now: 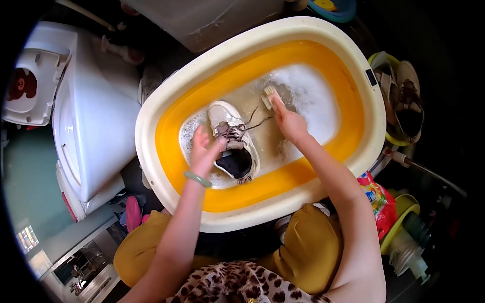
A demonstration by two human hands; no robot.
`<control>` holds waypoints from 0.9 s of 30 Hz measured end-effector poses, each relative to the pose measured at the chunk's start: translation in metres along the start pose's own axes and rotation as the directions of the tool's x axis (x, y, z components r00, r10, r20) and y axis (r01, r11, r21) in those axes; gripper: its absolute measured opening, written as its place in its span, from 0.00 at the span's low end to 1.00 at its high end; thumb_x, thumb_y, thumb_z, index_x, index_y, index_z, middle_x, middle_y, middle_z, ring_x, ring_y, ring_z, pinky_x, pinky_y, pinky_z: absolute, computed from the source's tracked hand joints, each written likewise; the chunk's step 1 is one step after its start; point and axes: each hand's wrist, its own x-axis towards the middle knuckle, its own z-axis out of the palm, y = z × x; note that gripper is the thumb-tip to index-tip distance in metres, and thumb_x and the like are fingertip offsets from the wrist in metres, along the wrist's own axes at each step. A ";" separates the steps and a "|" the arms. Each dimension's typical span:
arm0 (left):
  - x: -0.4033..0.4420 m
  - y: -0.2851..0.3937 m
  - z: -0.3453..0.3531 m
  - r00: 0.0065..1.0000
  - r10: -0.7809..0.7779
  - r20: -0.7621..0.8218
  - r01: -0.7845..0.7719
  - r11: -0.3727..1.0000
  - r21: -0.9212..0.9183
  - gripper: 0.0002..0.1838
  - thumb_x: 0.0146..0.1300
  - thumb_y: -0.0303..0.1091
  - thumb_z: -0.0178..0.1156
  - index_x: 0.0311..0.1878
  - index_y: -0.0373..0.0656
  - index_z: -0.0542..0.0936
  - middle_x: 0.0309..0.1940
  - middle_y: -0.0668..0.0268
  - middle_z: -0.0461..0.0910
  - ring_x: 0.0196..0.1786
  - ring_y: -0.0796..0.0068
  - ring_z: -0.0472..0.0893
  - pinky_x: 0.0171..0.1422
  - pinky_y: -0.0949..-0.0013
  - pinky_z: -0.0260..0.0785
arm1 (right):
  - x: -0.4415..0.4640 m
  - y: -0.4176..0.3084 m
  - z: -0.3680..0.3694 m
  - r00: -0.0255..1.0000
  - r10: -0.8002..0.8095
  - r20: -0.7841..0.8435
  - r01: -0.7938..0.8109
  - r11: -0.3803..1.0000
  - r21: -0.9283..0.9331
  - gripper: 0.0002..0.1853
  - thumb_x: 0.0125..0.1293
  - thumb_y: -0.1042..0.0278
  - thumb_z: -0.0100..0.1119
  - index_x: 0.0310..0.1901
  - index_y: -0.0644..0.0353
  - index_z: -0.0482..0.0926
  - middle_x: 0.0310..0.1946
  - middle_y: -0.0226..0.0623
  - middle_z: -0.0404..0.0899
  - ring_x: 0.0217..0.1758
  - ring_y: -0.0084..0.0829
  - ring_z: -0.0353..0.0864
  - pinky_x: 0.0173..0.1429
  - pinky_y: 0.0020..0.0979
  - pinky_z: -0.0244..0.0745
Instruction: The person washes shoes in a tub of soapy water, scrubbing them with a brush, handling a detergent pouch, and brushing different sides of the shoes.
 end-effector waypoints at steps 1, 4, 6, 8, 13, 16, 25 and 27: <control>-0.010 -0.009 0.008 0.983 0.180 0.048 -0.186 0.958 0.218 0.49 0.45 0.36 0.69 0.69 0.46 0.51 0.64 0.48 0.57 0.66 0.57 0.59 0.68 0.60 0.53 | 0.000 0.001 0.001 1.000 -0.003 0.023 0.004 0.997 -0.071 0.27 0.64 0.62 0.44 0.65 0.35 0.56 0.35 0.44 0.79 0.34 0.47 0.78 0.38 0.44 0.72; -0.016 -0.035 0.033 0.923 0.385 0.023 -0.344 0.794 0.502 0.46 0.42 0.26 0.68 0.67 0.46 0.57 0.60 0.49 0.63 0.63 0.54 0.64 0.65 0.62 0.58 | -0.017 -0.014 0.000 0.982 0.070 0.178 -0.030 0.976 -0.215 0.31 0.62 0.65 0.43 0.67 0.35 0.52 0.34 0.43 0.80 0.33 0.47 0.79 0.38 0.45 0.73; 0.019 -0.071 0.027 0.961 0.258 -0.099 -0.205 0.906 0.371 0.36 0.42 0.17 0.63 0.60 0.46 0.69 0.52 0.57 0.74 0.55 0.63 0.73 0.60 0.67 0.65 | -0.027 -0.012 0.013 0.925 -0.212 0.316 0.236 0.971 -0.040 0.30 0.64 0.62 0.42 0.67 0.34 0.51 0.35 0.45 0.80 0.34 0.49 0.79 0.41 0.45 0.73; 0.031 -0.085 0.019 0.965 0.241 -0.105 -0.244 0.970 -0.017 0.28 0.47 0.12 0.53 0.55 0.41 0.73 0.49 0.62 0.76 0.50 0.71 0.75 0.57 0.71 0.66 | -0.033 -0.006 0.011 0.888 -0.336 0.314 0.345 0.938 0.028 0.28 0.65 0.59 0.41 0.67 0.34 0.51 0.36 0.47 0.79 0.36 0.50 0.78 0.43 0.45 0.72; 0.048 -0.105 -0.021 0.991 -0.107 0.075 0.130 0.758 -0.639 0.18 0.63 0.23 0.43 0.55 0.38 0.72 0.49 0.61 0.76 0.50 0.71 0.76 0.56 0.69 0.68 | -0.035 -0.006 -0.021 0.976 -0.104 0.191 0.092 0.993 0.072 0.26 0.65 0.59 0.45 0.65 0.32 0.57 0.33 0.45 0.79 0.32 0.47 0.78 0.38 0.42 0.72; 0.041 -0.111 -0.033 0.971 -0.237 0.022 0.188 0.706 -0.683 0.17 0.68 0.30 0.41 0.58 0.38 0.69 0.50 0.59 0.76 0.51 0.70 0.76 0.55 0.68 0.69 | -0.058 -0.029 -0.023 0.914 -0.270 0.302 0.264 0.963 0.060 0.27 0.64 0.61 0.47 0.65 0.28 0.57 0.31 0.45 0.78 0.29 0.44 0.78 0.36 0.40 0.73; 0.097 -0.212 -0.038 0.976 -0.215 0.016 0.190 0.821 -0.539 0.14 0.64 0.27 0.44 0.50 0.36 0.75 0.37 0.64 0.78 0.38 0.79 0.75 0.44 0.78 0.69 | -0.010 -0.129 -0.008 0.722 -0.445 0.530 0.582 0.804 -0.118 0.29 0.64 0.66 0.42 0.65 0.25 0.55 0.26 0.45 0.77 0.31 0.40 0.80 0.35 0.37 0.74; 0.092 -0.196 -0.036 0.946 -0.323 0.007 0.255 0.735 -0.629 0.13 0.64 0.25 0.44 0.48 0.36 0.76 0.37 0.64 0.78 0.37 0.79 0.75 0.43 0.79 0.69 | 0.012 -0.157 0.005 0.723 -0.479 0.498 0.595 0.798 -0.095 0.28 0.64 0.66 0.42 0.64 0.26 0.56 0.27 0.45 0.77 0.33 0.40 0.80 0.36 0.37 0.74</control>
